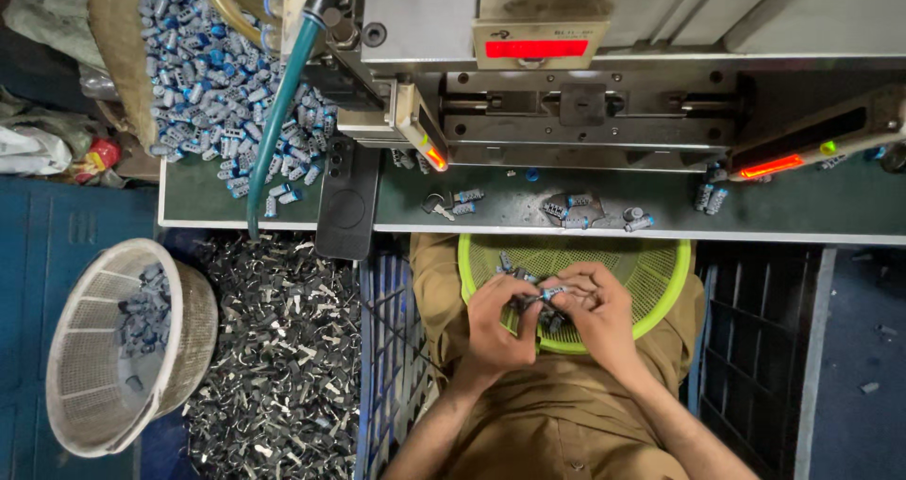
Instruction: The person sits on the floor and repeatedly picks small blue and silver components from a green basket on their lap, placing them into a machine hopper. The person handles the components one at a time and continues this process throughout the clip.
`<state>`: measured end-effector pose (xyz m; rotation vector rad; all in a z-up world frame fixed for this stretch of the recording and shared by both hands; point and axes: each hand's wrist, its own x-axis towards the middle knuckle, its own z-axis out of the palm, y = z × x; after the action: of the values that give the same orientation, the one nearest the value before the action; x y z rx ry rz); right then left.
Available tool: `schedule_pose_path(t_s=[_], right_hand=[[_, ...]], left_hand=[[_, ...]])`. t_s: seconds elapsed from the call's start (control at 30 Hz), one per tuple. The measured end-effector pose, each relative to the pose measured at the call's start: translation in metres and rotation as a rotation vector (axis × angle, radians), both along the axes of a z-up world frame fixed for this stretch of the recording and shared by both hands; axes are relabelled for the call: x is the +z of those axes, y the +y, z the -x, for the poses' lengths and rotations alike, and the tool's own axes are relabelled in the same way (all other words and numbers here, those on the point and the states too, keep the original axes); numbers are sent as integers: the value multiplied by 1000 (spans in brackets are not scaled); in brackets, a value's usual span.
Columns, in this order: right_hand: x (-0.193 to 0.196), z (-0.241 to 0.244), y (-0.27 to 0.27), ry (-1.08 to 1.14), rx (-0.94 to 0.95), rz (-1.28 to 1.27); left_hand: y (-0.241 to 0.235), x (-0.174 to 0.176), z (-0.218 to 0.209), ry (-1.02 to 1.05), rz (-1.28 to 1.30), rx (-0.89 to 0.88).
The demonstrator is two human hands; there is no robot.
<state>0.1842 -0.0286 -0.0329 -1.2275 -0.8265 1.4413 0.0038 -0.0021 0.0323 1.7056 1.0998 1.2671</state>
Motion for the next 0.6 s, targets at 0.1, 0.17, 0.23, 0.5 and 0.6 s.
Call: schedule_pose_path(t_s=[0.1,0.17,0.23,0.5,0.6], right_hand=[[-22,0,-5,177,80,37],[-30,2,-6,121,55,45],[-31,3,-3,147,2,-2],[19,-22,29,-27,-139,-67],[56,-31,62,-342,-157,-317]], left_hand=[[0,-2,-2,-8,-134,27],[-2,-4,-2,85,-172,30],[-4,-5,6,130,-203,20],[-7,-2,128,-1794,295,-925],[-18,-14,131,-1885,664,-787]])
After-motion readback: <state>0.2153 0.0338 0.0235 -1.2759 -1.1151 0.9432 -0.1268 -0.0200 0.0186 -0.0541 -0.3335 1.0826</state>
